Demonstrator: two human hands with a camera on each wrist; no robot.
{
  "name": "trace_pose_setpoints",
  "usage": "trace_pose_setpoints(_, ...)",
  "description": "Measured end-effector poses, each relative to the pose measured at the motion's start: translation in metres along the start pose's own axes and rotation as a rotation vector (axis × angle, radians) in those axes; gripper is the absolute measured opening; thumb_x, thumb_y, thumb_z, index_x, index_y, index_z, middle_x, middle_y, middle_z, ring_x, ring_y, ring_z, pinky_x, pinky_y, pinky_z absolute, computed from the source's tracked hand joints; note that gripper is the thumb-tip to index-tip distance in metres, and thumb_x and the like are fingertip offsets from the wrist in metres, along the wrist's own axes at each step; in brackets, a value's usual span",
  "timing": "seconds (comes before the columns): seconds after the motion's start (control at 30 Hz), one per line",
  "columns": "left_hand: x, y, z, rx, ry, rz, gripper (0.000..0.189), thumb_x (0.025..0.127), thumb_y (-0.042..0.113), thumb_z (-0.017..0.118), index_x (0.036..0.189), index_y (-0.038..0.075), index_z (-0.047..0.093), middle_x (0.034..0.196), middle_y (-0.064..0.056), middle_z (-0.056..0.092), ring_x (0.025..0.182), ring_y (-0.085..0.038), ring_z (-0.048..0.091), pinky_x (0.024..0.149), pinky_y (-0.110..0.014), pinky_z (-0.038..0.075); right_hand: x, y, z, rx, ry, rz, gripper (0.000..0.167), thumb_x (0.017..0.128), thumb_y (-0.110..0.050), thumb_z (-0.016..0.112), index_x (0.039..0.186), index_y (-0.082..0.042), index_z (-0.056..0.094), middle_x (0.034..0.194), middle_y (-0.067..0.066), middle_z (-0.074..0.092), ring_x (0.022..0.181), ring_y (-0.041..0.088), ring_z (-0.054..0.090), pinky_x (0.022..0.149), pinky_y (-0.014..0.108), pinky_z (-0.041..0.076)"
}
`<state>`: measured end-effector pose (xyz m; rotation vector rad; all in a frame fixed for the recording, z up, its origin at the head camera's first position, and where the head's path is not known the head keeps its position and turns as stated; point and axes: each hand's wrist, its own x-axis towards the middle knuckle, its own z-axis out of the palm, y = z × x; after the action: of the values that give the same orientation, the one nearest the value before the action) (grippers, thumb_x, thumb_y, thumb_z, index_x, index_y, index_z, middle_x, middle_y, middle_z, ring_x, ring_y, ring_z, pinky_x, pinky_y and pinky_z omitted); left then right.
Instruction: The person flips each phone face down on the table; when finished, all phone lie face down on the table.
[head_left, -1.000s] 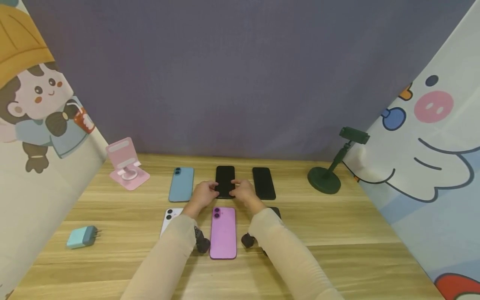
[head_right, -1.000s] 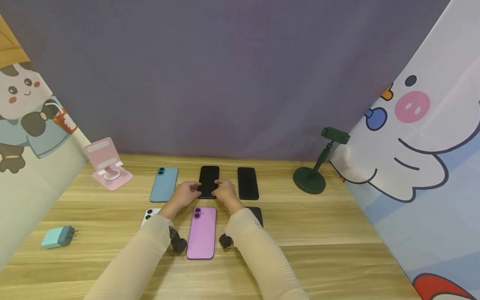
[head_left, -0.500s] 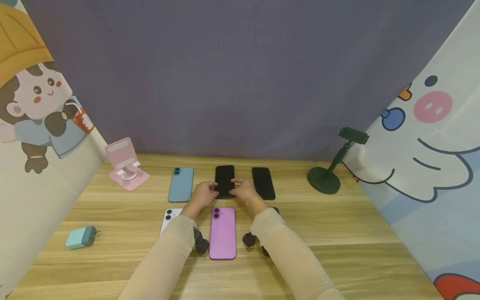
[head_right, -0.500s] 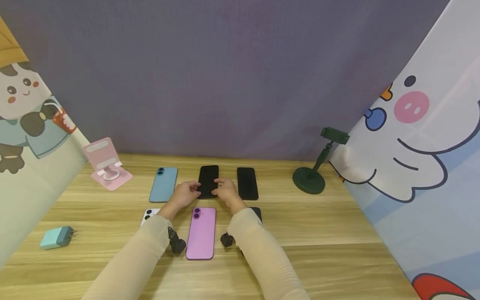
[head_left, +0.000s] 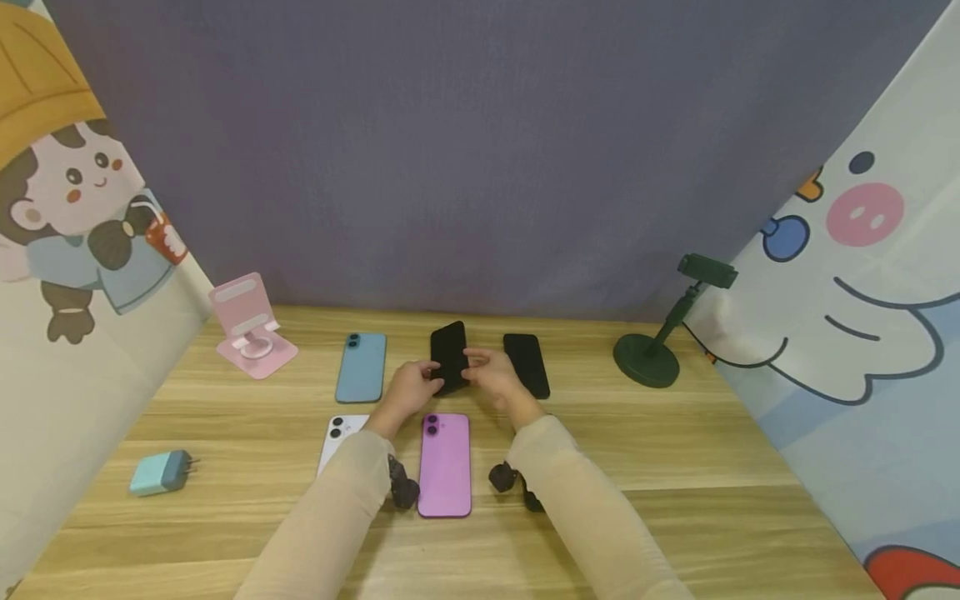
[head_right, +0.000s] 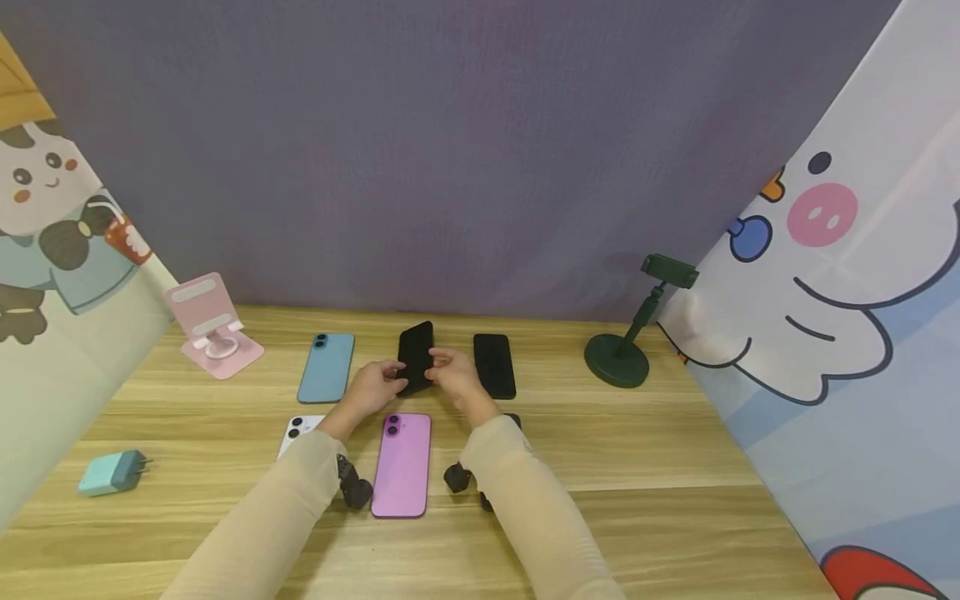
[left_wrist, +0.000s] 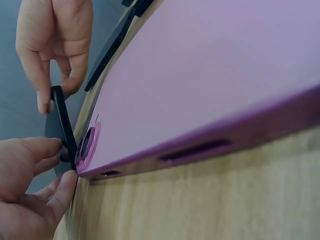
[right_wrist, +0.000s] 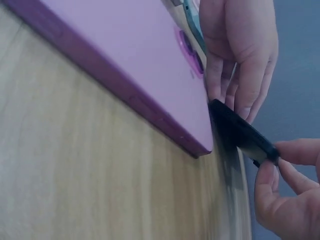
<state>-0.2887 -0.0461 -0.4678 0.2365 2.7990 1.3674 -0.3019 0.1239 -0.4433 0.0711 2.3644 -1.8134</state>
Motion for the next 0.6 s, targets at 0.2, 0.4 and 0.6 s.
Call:
trace_pose_setpoints(0.2, 0.0, 0.003, 0.0029, -0.028, 0.024, 0.043, 0.035, 0.093, 0.013, 0.066, 0.124, -0.001, 0.064, 0.114, -0.025, 0.063, 0.105, -0.036, 0.06, 0.092, -0.048, 0.048, -0.0024, -0.0032, -0.0011, 0.096, -0.021, -0.015, 0.046, 0.088, 0.008, 0.064, 0.133, 0.002, 0.056, 0.119, 0.025, 0.058, 0.093, 0.024, 0.061, 0.085, 0.036, 0.054)
trace_pose_setpoints(0.4, 0.0015, 0.0042, 0.0052, -0.063, 0.034, 0.072, 0.035, 0.093, 0.013, 0.066, 0.125, 0.0, 0.064, 0.114, -0.023, 0.064, 0.102, -0.034, 0.063, 0.087, -0.044, 0.052, -0.0063, -0.0075, -0.0028, 0.163, -0.064, -0.018, 0.047, 0.09, 0.008, 0.062, 0.136, 0.006, 0.051, 0.12, 0.028, 0.056, 0.093, 0.023, 0.061, 0.089, 0.04, 0.052)
trace_pose_setpoints(0.6, 0.0004, 0.0089, 0.0058, -0.118, 0.042, 0.071, 0.036, 0.094, 0.015, 0.065, 0.128, 0.002, 0.062, 0.114, -0.021, 0.064, 0.103, -0.033, 0.063, 0.086, -0.043, 0.052, -0.0049, -0.007, -0.0045, 0.214, -0.1, -0.003, 0.045, 0.092, 0.008, 0.06, 0.136, 0.007, 0.051, 0.123, 0.025, 0.057, 0.108, 0.033, 0.06, 0.09, 0.036, 0.052)
